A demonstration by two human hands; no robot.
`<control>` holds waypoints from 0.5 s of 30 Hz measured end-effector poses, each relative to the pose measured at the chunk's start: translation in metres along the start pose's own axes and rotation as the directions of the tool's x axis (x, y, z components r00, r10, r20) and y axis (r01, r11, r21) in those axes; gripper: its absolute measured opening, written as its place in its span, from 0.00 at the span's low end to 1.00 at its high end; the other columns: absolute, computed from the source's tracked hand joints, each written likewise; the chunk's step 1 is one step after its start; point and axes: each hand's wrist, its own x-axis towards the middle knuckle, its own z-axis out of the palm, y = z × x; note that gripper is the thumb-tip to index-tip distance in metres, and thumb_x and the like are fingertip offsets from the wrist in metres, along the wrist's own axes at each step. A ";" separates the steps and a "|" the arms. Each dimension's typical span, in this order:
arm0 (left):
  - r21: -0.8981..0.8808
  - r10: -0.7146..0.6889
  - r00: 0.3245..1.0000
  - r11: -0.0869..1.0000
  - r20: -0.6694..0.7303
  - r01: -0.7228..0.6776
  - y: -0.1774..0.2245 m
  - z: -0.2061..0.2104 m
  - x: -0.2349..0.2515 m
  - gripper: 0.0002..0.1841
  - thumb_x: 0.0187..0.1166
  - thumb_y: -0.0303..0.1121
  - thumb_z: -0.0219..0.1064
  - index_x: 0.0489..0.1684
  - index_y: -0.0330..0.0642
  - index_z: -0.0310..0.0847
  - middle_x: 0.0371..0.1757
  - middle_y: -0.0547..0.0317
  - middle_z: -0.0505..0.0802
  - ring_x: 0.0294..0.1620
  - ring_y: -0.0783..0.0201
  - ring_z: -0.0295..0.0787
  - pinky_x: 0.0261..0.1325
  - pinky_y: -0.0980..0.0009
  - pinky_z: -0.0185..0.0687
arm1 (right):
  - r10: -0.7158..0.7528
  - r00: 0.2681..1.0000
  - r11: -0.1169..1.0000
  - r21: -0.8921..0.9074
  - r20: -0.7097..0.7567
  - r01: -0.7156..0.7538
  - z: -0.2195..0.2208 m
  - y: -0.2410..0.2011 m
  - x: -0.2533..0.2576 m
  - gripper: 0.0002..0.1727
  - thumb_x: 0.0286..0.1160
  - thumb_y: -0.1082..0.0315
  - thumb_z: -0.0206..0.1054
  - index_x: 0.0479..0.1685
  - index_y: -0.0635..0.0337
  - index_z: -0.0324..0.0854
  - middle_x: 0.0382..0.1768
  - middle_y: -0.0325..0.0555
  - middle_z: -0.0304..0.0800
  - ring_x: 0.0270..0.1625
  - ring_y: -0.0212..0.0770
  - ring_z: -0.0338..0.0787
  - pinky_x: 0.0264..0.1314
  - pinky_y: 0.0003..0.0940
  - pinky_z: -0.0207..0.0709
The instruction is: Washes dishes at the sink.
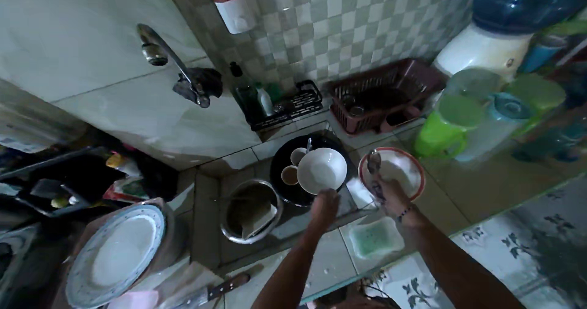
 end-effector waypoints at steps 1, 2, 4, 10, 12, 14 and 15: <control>-0.021 -0.057 0.993 0.998 -0.102 0.055 -0.012 -0.003 0.012 0.27 0.87 0.40 0.63 0.79 0.31 0.73 0.79 0.30 0.76 0.79 0.38 0.76 0.81 0.47 0.72 | -0.037 0.999 0.987 -0.156 -0.018 0.034 -0.018 0.002 0.011 0.23 0.92 0.51 0.55 0.50 0.66 0.81 0.29 0.44 0.81 0.23 0.35 0.77 0.27 0.32 0.76; -0.051 -0.123 0.976 0.992 -0.177 0.116 -0.025 -0.007 0.023 0.31 0.84 0.39 0.66 0.84 0.31 0.67 0.84 0.27 0.69 0.83 0.36 0.71 0.83 0.47 0.70 | -0.061 0.998 0.954 -0.296 -0.017 0.053 -0.036 0.004 0.022 0.23 0.91 0.53 0.57 0.57 0.69 0.82 0.38 0.52 0.86 0.32 0.42 0.84 0.39 0.40 0.81; -0.100 -0.241 0.931 0.970 -0.274 0.222 -0.043 -0.016 0.044 0.38 0.79 0.37 0.71 0.88 0.31 0.60 0.87 0.26 0.64 0.82 0.33 0.70 0.81 0.47 0.72 | -0.101 0.995 0.857 -0.507 0.006 0.090 -0.060 0.007 0.042 0.22 0.88 0.56 0.61 0.61 0.70 0.82 0.49 0.62 0.89 0.45 0.52 0.90 0.53 0.51 0.84; -0.045 -0.396 0.866 0.914 -0.305 0.403 -0.064 -0.030 0.093 0.36 0.76 0.38 0.72 0.85 0.37 0.65 0.79 0.34 0.78 0.80 0.36 0.74 0.77 0.39 0.73 | -0.154 0.983 0.626 -0.760 0.101 0.176 -0.083 0.004 0.062 0.17 0.85 0.65 0.62 0.61 0.68 0.86 0.56 0.66 0.90 0.60 0.61 0.89 0.69 0.60 0.78; -0.054 -0.393 0.864 0.916 -0.316 0.397 -0.071 -0.034 0.105 0.32 0.75 0.38 0.73 0.80 0.37 0.72 0.76 0.35 0.82 0.78 0.37 0.77 0.74 0.37 0.75 | -0.182 0.976 0.616 -0.760 0.118 0.206 -0.086 0.004 0.064 0.16 0.85 0.66 0.62 0.61 0.67 0.86 0.55 0.64 0.90 0.59 0.60 0.90 0.68 0.59 0.78; -0.086 -0.398 0.868 0.916 -0.296 0.391 -0.075 -0.038 0.113 0.29 0.74 0.38 0.75 0.75 0.37 0.78 0.73 0.35 0.84 0.75 0.37 0.80 0.74 0.36 0.75 | -0.196 0.972 0.642 -0.733 0.126 0.225 -0.087 0.006 0.067 0.15 0.84 0.66 0.63 0.59 0.67 0.87 0.52 0.64 0.91 0.55 0.60 0.90 0.65 0.59 0.78; -0.089 -0.398 0.872 0.917 -0.283 0.390 -0.077 -0.041 0.116 0.29 0.73 0.38 0.75 0.74 0.37 0.79 0.72 0.36 0.85 0.75 0.38 0.80 0.75 0.37 0.75 | -0.200 0.971 0.647 -0.726 0.130 0.231 -0.087 0.007 0.070 0.15 0.84 0.66 0.63 0.57 0.67 0.88 0.50 0.63 0.91 0.54 0.59 0.91 0.64 0.60 0.79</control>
